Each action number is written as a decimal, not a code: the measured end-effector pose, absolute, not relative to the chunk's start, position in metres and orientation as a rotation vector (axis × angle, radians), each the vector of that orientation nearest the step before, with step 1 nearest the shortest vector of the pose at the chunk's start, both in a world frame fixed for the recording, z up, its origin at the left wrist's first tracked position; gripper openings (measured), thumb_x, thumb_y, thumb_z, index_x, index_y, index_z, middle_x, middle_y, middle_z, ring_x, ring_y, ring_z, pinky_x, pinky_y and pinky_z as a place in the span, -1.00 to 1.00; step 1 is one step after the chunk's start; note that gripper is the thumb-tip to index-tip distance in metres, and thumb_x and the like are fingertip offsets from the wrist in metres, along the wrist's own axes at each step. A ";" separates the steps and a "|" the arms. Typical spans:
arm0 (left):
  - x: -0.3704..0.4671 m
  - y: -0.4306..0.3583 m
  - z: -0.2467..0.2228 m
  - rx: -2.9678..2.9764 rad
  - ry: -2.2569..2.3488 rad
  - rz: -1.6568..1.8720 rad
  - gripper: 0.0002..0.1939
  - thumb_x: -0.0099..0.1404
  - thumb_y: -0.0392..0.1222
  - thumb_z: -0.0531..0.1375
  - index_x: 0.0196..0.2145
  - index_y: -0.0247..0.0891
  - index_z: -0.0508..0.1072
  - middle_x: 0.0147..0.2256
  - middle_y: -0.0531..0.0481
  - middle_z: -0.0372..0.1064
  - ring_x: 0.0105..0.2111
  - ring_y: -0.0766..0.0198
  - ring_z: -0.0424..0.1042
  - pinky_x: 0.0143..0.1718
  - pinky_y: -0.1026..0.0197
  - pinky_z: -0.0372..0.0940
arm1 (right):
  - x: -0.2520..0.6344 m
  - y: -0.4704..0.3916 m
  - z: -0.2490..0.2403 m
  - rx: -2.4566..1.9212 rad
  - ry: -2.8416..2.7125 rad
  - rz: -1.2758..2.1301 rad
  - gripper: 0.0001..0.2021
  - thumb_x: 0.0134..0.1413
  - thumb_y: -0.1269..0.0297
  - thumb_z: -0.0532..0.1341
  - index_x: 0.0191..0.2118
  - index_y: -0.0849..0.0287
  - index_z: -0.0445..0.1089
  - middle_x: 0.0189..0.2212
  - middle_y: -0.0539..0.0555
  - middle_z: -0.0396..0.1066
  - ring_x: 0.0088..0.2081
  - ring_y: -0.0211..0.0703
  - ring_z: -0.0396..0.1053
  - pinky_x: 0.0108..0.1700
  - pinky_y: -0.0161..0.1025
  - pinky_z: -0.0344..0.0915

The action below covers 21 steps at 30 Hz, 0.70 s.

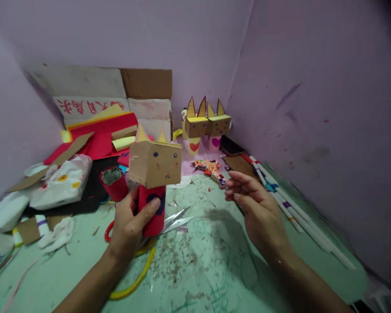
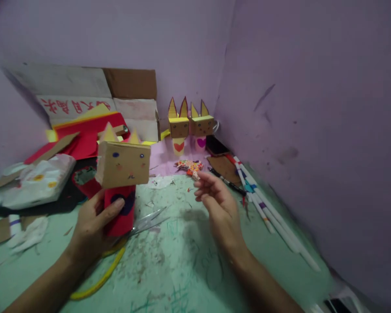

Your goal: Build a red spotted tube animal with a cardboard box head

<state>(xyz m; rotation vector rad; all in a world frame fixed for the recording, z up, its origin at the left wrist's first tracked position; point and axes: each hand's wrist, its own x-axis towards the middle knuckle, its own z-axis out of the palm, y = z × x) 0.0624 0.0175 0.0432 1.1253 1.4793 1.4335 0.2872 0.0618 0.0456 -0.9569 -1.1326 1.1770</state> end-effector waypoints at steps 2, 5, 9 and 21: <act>0.065 0.020 0.035 1.053 1.480 1.529 -0.56 0.06 -0.03 0.26 -0.11 -0.24 0.36 -0.27 0.01 0.44 -0.35 0.24 0.41 -0.37 0.29 0.30 | 0.292 0.054 0.036 -0.992 -1.136 1.193 -0.68 -0.06 0.48 0.11 -0.13 0.08 0.35 -0.31 0.01 0.34 -0.38 -0.26 0.28 -0.32 -0.27 0.26; 0.068 0.023 0.029 0.971 1.491 1.589 -0.55 0.03 -0.04 0.29 -0.13 -0.26 0.39 -0.36 0.03 0.43 -0.45 0.28 0.38 -0.47 0.32 0.30 | 0.295 0.045 0.025 -1.048 -1.188 1.221 -0.74 -0.01 0.42 0.12 -0.15 0.09 0.33 -0.35 0.02 0.33 -0.43 -0.26 0.28 -0.40 -0.28 0.26; 0.065 0.025 0.026 0.945 1.481 1.604 -0.55 0.01 -0.06 0.31 -0.14 -0.27 0.39 -0.36 0.03 0.43 -0.44 0.27 0.39 -0.47 0.31 0.32 | 0.299 0.043 0.016 -1.161 -1.326 1.100 -0.80 0.04 0.37 0.10 -0.17 0.10 0.34 -0.36 0.03 0.34 -0.44 -0.25 0.29 -0.41 -0.27 0.25; 0.063 0.021 0.026 1.001 1.443 1.587 -0.62 0.06 -0.09 0.29 -0.15 -0.21 0.41 -0.33 0.05 0.42 -0.42 0.30 0.38 -0.45 0.32 0.33 | 0.305 0.043 0.006 -1.055 -1.755 0.789 -0.74 0.09 0.52 0.02 -0.29 0.05 0.38 -0.44 -0.06 0.28 -0.44 -0.31 0.24 -0.41 -0.35 0.17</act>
